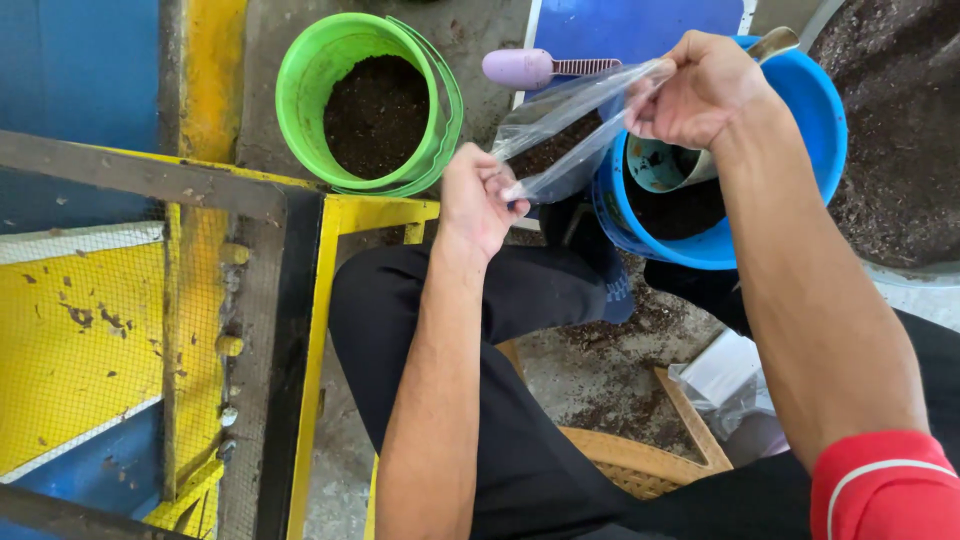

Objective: The person fills small plastic bags with soil from various containers, using a scoop and pouring from buckets.

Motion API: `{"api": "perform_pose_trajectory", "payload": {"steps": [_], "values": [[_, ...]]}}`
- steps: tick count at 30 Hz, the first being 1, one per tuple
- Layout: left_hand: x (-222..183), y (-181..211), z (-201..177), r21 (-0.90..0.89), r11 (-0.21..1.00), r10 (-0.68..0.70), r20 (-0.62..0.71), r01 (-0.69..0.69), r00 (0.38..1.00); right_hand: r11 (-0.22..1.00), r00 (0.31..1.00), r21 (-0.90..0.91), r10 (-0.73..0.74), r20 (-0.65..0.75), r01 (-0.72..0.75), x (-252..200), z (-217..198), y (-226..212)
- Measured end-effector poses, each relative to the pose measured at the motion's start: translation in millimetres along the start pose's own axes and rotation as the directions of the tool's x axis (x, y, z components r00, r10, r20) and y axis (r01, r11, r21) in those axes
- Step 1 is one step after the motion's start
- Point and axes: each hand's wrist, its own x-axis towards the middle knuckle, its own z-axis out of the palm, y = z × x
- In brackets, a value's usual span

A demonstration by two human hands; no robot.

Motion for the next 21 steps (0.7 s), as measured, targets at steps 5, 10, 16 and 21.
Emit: {"api": "perform_pose_trajectory", "payload": {"steps": [5,10,16,21], "values": [[-34,9,48,0.652,0.753,0.340,-0.263,-0.093,0.903,0.997,0.998,0.037,-0.066,0.017,0.066,3,-5,11],[-34,17,47,0.952,0.307,0.670,-0.212,-0.005,0.712,0.992,0.992,0.016,-0.124,0.013,0.123,-20,11,15],[-46,25,51,0.993,0.077,0.779,-0.007,-0.085,0.627,0.291,0.776,-0.940,-0.630,-0.047,0.179,-24,32,20],[-41,27,44,0.993,0.010,0.783,0.066,-0.119,0.619,-0.443,0.526,-0.884,-0.722,0.449,0.148,-32,49,18]]}}
